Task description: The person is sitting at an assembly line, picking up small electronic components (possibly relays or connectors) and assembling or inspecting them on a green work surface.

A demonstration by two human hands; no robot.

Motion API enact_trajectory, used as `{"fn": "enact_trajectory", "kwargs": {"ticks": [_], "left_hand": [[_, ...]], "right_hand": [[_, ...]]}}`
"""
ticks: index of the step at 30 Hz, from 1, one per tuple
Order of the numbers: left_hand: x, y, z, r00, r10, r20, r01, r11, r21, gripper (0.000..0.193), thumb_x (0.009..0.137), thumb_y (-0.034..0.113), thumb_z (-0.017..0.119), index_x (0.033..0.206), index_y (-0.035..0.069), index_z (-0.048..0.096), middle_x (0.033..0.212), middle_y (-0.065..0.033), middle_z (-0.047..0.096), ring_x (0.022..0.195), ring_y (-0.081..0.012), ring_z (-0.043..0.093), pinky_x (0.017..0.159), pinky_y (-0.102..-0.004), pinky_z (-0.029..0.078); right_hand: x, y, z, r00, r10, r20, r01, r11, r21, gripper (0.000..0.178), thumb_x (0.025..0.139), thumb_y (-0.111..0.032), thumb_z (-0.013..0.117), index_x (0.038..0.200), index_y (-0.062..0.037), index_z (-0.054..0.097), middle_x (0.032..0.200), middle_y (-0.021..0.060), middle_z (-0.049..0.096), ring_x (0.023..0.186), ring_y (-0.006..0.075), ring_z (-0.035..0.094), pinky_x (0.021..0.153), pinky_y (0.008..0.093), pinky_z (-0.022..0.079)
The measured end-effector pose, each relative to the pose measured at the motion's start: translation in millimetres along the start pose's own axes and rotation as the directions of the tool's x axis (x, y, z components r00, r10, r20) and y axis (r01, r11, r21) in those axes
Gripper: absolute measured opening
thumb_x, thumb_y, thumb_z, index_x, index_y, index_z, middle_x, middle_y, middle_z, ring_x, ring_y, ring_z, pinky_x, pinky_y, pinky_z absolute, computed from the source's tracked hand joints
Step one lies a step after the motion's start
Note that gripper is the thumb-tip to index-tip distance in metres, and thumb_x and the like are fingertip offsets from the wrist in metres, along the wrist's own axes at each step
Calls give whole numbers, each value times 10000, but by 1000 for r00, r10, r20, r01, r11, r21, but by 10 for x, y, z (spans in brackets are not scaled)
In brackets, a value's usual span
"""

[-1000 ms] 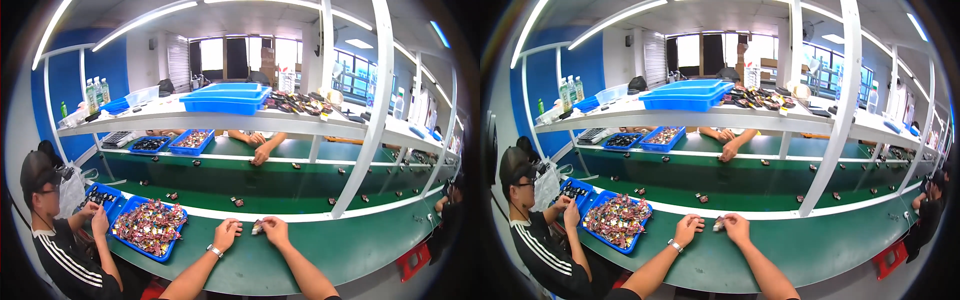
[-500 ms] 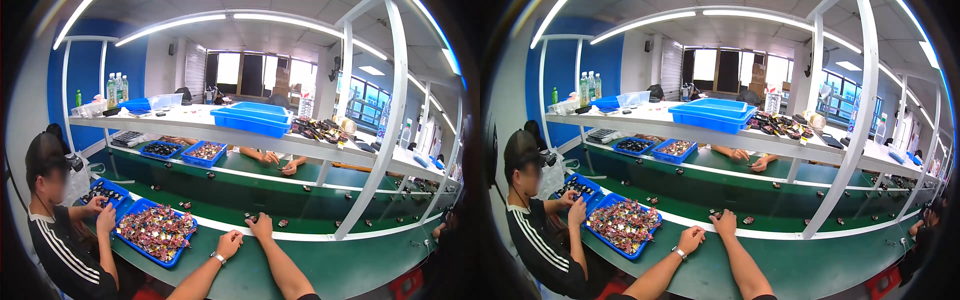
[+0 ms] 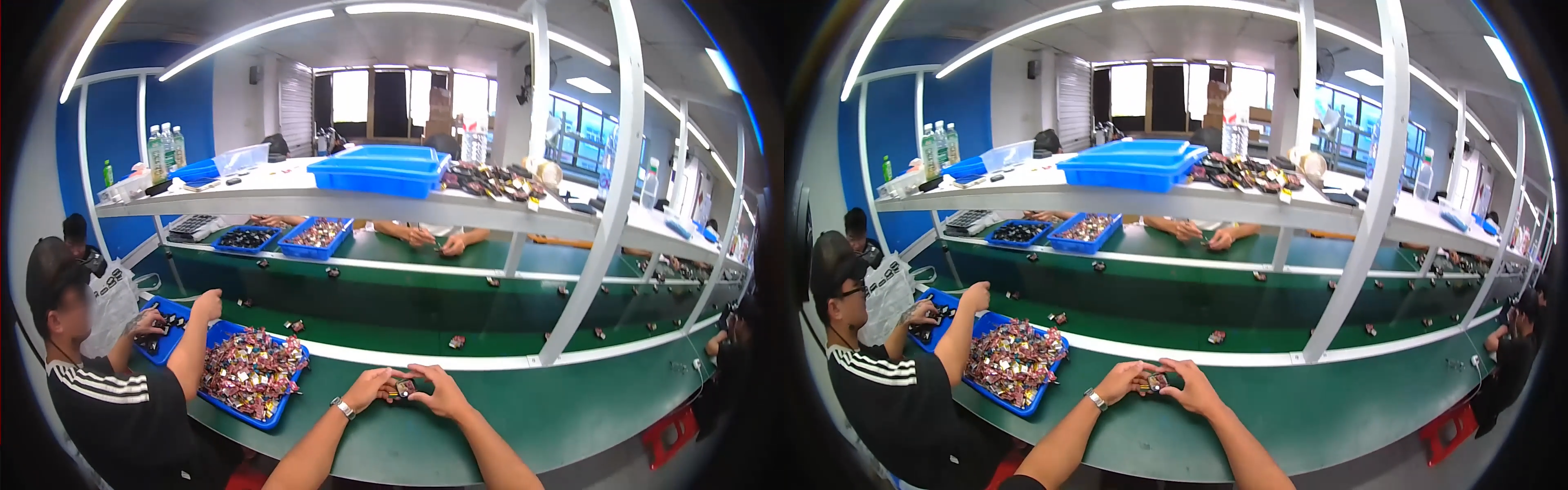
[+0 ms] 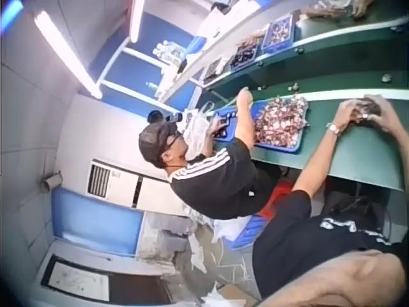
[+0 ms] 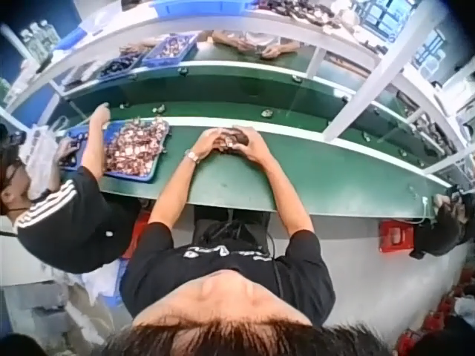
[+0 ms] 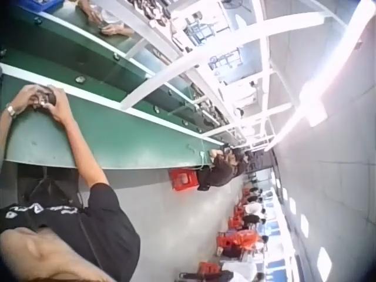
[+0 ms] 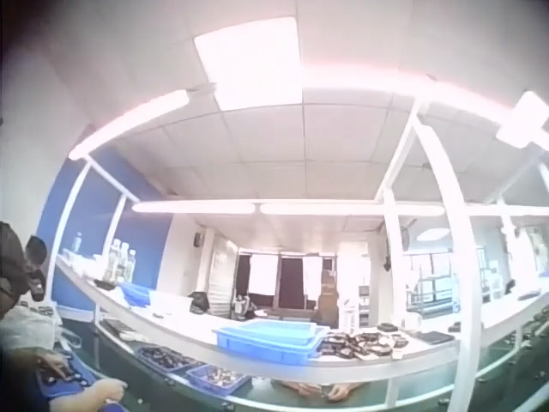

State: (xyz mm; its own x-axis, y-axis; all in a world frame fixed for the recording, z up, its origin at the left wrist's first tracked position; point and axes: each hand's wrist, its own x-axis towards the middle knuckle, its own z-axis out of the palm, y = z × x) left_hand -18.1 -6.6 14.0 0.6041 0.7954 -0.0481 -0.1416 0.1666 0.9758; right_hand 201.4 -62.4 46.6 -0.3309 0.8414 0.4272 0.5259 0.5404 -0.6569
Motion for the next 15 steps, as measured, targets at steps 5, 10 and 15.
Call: {"fn": "enact_trajectory", "kwargs": {"ticks": [5,10,15], "left_hand": [[38,-42,46,984,-56,167,55,998,12,349,1026,219,454,1255,-25,553,1030,-108,661,889,-150,636,782,-278,514],[28,-87,117,1000,1,-6,-2,996,-92,336,1013,161,466,1300,-4,520,1144,-91,622,984,-149,618,832,-305,520],[-3,-129,168,998,26,-57,-30,997,-75,343,1002,147,485,1318,13,497,1173,-79,609,1028,-157,620,874,-305,526]], "right_hand": [[-47,-78,-33,999,-13,42,14,999,-37,668,748,-118,773,1360,-111,504,1232,96,581,1145,291,527,996,384,447],[-46,-42,46,978,-158,-133,142,982,-122,371,777,-97,731,1140,-107,657,1216,69,589,1138,277,540,963,372,468],[-56,-2,166,983,-112,-145,97,989,-109,236,772,-104,735,1005,-114,702,1217,70,586,1145,276,536,942,379,477]]}}
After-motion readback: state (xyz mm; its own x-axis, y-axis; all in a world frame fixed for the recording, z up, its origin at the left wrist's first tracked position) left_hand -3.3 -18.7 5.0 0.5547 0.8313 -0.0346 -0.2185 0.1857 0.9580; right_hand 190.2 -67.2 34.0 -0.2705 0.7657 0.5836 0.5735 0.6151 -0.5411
